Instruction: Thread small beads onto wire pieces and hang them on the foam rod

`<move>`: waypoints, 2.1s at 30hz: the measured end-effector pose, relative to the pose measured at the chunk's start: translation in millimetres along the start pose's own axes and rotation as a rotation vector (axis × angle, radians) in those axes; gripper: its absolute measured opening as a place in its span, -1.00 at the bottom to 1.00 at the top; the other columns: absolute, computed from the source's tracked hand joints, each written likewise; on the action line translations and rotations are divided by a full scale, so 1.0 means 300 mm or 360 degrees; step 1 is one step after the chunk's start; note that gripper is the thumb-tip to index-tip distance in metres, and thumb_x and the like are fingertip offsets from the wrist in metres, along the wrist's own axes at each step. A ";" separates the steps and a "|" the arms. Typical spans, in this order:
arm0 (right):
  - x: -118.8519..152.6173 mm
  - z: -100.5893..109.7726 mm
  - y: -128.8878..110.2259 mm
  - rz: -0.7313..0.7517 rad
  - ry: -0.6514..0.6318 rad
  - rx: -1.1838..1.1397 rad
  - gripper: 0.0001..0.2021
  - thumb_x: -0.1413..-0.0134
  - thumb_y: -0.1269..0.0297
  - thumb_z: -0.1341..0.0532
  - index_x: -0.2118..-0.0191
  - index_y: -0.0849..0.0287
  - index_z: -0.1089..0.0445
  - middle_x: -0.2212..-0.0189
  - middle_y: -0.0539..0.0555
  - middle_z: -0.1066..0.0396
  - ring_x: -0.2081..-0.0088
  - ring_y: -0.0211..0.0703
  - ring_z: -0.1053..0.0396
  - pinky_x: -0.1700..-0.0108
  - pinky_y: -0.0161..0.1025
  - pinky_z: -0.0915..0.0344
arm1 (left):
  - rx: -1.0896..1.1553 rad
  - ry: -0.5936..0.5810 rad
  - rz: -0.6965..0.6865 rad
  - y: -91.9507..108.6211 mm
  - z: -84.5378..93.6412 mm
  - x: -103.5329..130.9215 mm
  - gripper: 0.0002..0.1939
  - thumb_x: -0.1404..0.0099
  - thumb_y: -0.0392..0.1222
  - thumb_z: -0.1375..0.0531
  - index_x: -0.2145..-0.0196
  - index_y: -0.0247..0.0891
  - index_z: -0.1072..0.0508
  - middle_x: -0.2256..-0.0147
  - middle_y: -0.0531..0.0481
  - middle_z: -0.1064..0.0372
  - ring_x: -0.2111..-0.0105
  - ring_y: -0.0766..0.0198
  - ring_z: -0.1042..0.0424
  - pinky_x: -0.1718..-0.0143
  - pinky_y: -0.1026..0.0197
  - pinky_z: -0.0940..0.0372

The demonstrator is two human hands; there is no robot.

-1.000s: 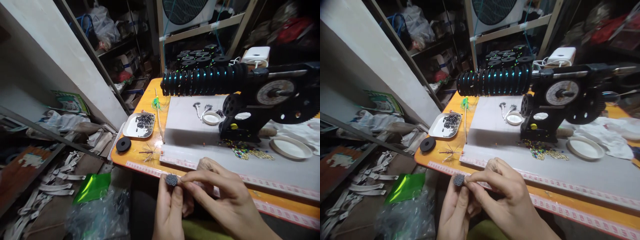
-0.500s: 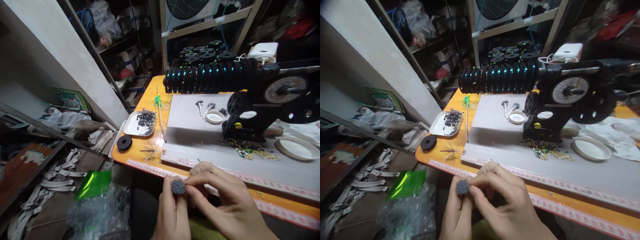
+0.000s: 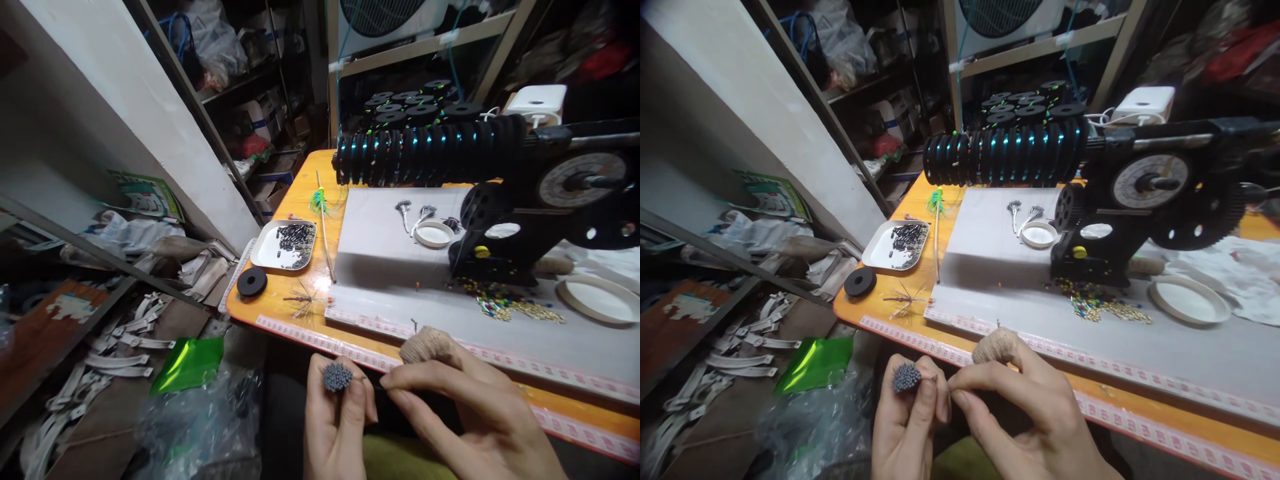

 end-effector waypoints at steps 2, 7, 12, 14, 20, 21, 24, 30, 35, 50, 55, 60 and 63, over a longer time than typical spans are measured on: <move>0.002 0.005 0.001 -0.0012 0.0010 0.0022 -0.79 -0.12 0.52 -0.22 0.20 0.04 -0.40 0.39 -0.02 -0.32 0.35 -0.27 -0.35 0.37 -0.37 -0.33 | 0.0009 -0.0055 0.0025 -0.002 0.001 0.000 -0.75 -0.38 -0.05 -0.17 0.39 -0.23 -0.28 0.54 0.14 -0.17 0.53 0.42 -0.12 0.45 0.33 -0.06; 0.007 0.014 0.011 -0.0070 -0.0029 0.0060 -0.82 -0.13 0.51 -0.21 0.22 0.07 -0.39 0.38 0.01 -0.30 0.35 -0.23 -0.35 0.36 -0.33 -0.34 | 0.0102 -0.0239 0.0169 -0.009 0.002 0.001 -0.72 -0.38 -0.01 -0.16 0.38 -0.23 -0.26 0.58 0.17 -0.14 0.58 0.46 -0.06 0.53 0.33 0.03; 0.014 0.024 0.017 -0.0073 -0.0075 0.0087 -0.82 -0.17 0.50 -0.18 0.20 0.05 -0.35 0.35 0.01 -0.27 0.31 -0.24 -0.33 0.33 -0.34 -0.33 | 0.0124 -0.0262 0.0222 -0.013 0.006 0.003 -0.74 -0.37 0.00 -0.18 0.35 -0.22 -0.27 0.57 0.17 -0.16 0.59 0.48 -0.02 0.56 0.35 0.07; 0.017 0.024 0.018 -0.0085 -0.0105 0.0088 -0.83 -0.18 0.49 -0.17 0.19 0.05 -0.35 0.35 0.01 -0.26 0.30 -0.24 -0.32 0.32 -0.34 -0.32 | 0.0117 -0.0272 0.0207 -0.014 0.004 0.002 -0.73 -0.37 0.00 -0.18 0.35 -0.22 -0.26 0.58 0.17 -0.15 0.59 0.48 -0.03 0.56 0.35 0.07; 0.017 0.020 0.017 -0.0070 -0.0133 0.0075 -0.84 -0.20 0.50 -0.16 0.21 0.05 -0.34 0.34 0.01 -0.22 0.29 -0.25 -0.31 0.30 -0.34 -0.31 | 0.0089 -0.0319 0.0217 -0.012 -0.006 0.000 -0.71 -0.36 0.02 -0.18 0.35 -0.22 -0.23 0.58 0.18 -0.11 0.59 0.47 -0.05 0.56 0.35 0.05; 0.016 0.021 0.019 -0.0078 -0.0132 0.0076 -0.83 -0.20 0.50 -0.16 0.20 0.05 -0.34 0.34 0.01 -0.22 0.29 -0.25 -0.30 0.30 -0.34 -0.31 | 0.0090 -0.0322 0.0229 -0.010 -0.007 -0.001 -0.71 -0.36 0.02 -0.19 0.35 -0.21 -0.23 0.58 0.18 -0.11 0.59 0.47 -0.05 0.55 0.35 0.05; 0.014 0.022 0.024 -0.0100 -0.0135 0.0056 -0.83 -0.19 0.50 -0.17 0.20 0.05 -0.33 0.33 0.02 -0.22 0.28 -0.24 -0.30 0.30 -0.33 -0.32 | 0.0095 -0.0334 0.0279 -0.004 -0.013 -0.002 -0.69 -0.34 0.04 -0.20 0.35 -0.22 -0.22 0.58 0.18 -0.10 0.59 0.47 -0.05 0.55 0.35 0.05; 0.017 0.027 0.028 -0.0099 -0.0146 0.0050 -0.84 -0.21 0.48 -0.15 0.19 0.04 -0.34 0.33 0.02 -0.23 0.27 -0.23 -0.30 0.31 -0.35 -0.33 | 0.0134 -0.0364 0.0269 -0.005 -0.012 -0.003 -0.69 -0.35 0.04 -0.20 0.35 -0.21 -0.22 0.59 0.19 -0.08 0.60 0.48 -0.03 0.56 0.36 0.04; 0.018 0.030 0.028 -0.0125 -0.0153 0.0077 -0.86 -0.20 0.46 -0.16 0.23 0.05 -0.36 0.33 0.03 -0.25 0.26 -0.22 -0.32 0.30 -0.35 -0.35 | 0.0113 -0.0393 0.0294 -0.006 -0.008 -0.003 -0.68 -0.34 0.04 -0.20 0.36 -0.21 -0.21 0.59 0.18 -0.10 0.60 0.48 -0.03 0.56 0.36 0.04; -0.005 0.017 0.006 -0.0027 -0.0071 -0.0112 -0.71 -0.10 0.52 -0.25 0.14 -0.01 -0.54 0.40 0.02 -0.42 0.39 -0.24 -0.49 0.39 -0.41 -0.43 | 0.0035 -0.0268 0.0409 -0.007 -0.029 0.003 -0.60 -0.24 0.15 -0.26 0.30 -0.22 -0.26 0.59 0.19 -0.10 0.61 0.49 -0.06 0.54 0.35 0.05; -0.016 0.012 0.001 0.0031 -0.0091 -0.0031 -0.73 -0.12 0.54 -0.22 0.16 0.04 -0.51 0.42 0.01 -0.41 0.41 -0.27 -0.47 0.40 -0.42 -0.42 | 0.0117 -0.0064 0.0361 -0.012 -0.027 0.006 -0.69 -0.23 0.07 -0.30 0.32 -0.20 -0.35 0.51 0.15 -0.21 0.59 0.50 -0.07 0.55 0.37 0.03; -0.013 -0.030 -0.035 0.0217 -0.0037 0.0294 -0.82 -0.04 0.55 -0.24 0.27 0.12 -0.42 0.43 0.05 -0.43 0.41 -0.24 -0.45 0.39 -0.37 -0.43 | 0.0076 0.0290 -0.0572 0.039 -0.044 -0.015 -0.86 -0.34 -0.06 -0.21 0.36 -0.11 -0.42 0.44 0.14 -0.36 0.52 0.41 -0.17 0.46 0.32 -0.09; -0.003 -0.052 -0.036 0.0293 0.0026 0.0407 -0.78 -0.01 0.54 -0.25 0.23 0.09 -0.39 0.41 0.06 -0.47 0.41 -0.22 -0.47 0.36 -0.34 -0.45 | 0.0125 0.0438 -0.0938 0.086 -0.056 -0.021 -0.85 -0.34 -0.06 -0.21 0.38 -0.07 -0.40 0.70 0.18 -0.14 0.52 0.31 -0.13 0.42 0.30 -0.14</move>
Point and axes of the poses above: each hand's wrist, its own x-axis away from the middle knuckle, its own z-axis out of the back of the hand, y = z × x, the point moved 3 cm from there along -x, towards the middle knuckle
